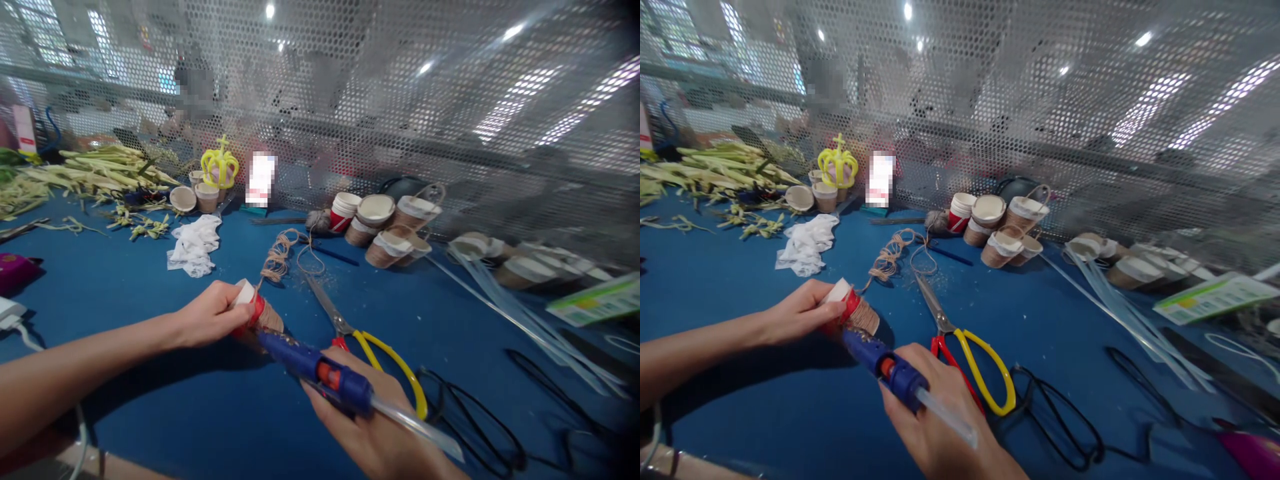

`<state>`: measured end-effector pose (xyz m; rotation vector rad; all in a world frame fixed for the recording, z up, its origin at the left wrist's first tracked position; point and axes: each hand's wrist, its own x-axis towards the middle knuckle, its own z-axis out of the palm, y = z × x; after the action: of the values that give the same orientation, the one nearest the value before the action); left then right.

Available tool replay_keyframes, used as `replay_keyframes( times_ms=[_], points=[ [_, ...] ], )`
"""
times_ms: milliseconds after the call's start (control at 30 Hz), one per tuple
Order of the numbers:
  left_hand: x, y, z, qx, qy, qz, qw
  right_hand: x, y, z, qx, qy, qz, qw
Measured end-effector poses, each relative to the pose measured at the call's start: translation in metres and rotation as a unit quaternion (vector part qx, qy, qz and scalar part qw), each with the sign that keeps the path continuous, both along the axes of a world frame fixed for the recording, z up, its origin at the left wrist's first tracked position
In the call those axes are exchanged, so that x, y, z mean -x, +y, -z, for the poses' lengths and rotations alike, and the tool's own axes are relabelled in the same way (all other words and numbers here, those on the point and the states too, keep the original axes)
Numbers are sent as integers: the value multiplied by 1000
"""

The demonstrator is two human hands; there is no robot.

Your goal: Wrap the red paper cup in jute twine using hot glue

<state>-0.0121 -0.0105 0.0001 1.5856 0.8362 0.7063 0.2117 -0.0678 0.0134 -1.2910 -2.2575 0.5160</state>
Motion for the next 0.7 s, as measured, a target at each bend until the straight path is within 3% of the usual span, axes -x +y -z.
replay_keyframes(
  times_ms=[300, 467, 600, 700],
  points=[
    [-1, 0, -1, 21, -11, 11, 1000, 4, 0, -7, 13, -22, 8, 1000],
    [-1, 1, 0, 16, -11, 15, 1000, 1, -1, -2, 25, -18, 15, 999],
    [0, 1, 1, -11, 14, -2, 1000, -2, 1, 0, 96, 59, 86, 990],
    [0, 0, 1, -46, 45, -28, 998, -6, 4, -8, 159, 85, 133, 975]
  ],
)
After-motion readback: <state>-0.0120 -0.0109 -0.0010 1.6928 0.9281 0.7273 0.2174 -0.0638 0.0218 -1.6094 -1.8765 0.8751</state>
